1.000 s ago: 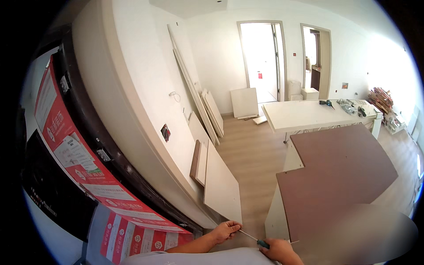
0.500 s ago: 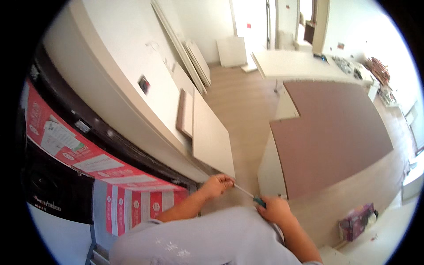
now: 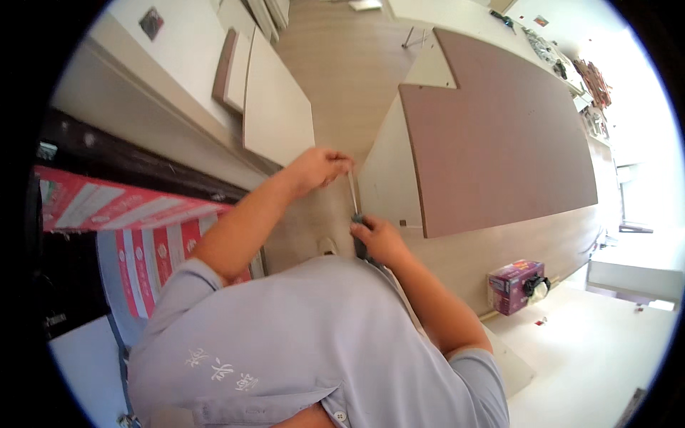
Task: The person assembles a cabinet by using a power drill to drive screws into a panel, lifting and positioning a large corner piece onto the frame, and using a screwdriver to tighten fasteners.
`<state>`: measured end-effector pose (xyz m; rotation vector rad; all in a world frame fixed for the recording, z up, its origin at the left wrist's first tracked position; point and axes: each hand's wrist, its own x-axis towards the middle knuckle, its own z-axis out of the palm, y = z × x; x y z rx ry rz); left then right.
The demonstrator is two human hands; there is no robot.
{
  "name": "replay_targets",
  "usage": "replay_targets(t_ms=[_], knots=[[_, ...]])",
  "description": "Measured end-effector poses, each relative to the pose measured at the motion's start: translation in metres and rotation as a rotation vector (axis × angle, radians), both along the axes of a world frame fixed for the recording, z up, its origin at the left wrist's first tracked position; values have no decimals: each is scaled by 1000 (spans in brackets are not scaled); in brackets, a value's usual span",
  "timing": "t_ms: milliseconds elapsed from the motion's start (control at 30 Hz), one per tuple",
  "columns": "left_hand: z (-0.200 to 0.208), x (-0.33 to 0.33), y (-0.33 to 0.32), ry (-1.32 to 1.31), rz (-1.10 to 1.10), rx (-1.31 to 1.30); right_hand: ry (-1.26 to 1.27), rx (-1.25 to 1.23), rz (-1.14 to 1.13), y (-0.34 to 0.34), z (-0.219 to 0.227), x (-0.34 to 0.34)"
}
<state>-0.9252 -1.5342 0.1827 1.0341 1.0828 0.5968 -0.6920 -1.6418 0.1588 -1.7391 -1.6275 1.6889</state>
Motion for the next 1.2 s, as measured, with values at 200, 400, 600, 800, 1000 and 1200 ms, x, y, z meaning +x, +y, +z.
replay_targets(t_ms=[200, 400, 600, 800, 1000, 1200], knots=[[-32, 76, 15, -19, -319, -7, 559, -355, -416, -16, -24, -18], [-47, 129, -20, -47, -390, 72, 706, -316, -558, -38, -19, -2], [-53, 128, -6, -4, -460, 250, 822, -319, -533, -34, -17, 14], [-55, 26, -31, 152, -293, 101, 954, -325, -572, -24, -13, 4], [-43, -37, -94, 126, -264, -182, 988, -361, -603, -17, -15, 2], [-14, -23, -87, -128, -108, -198, 1076, -297, -667, -2, 2, -17]])
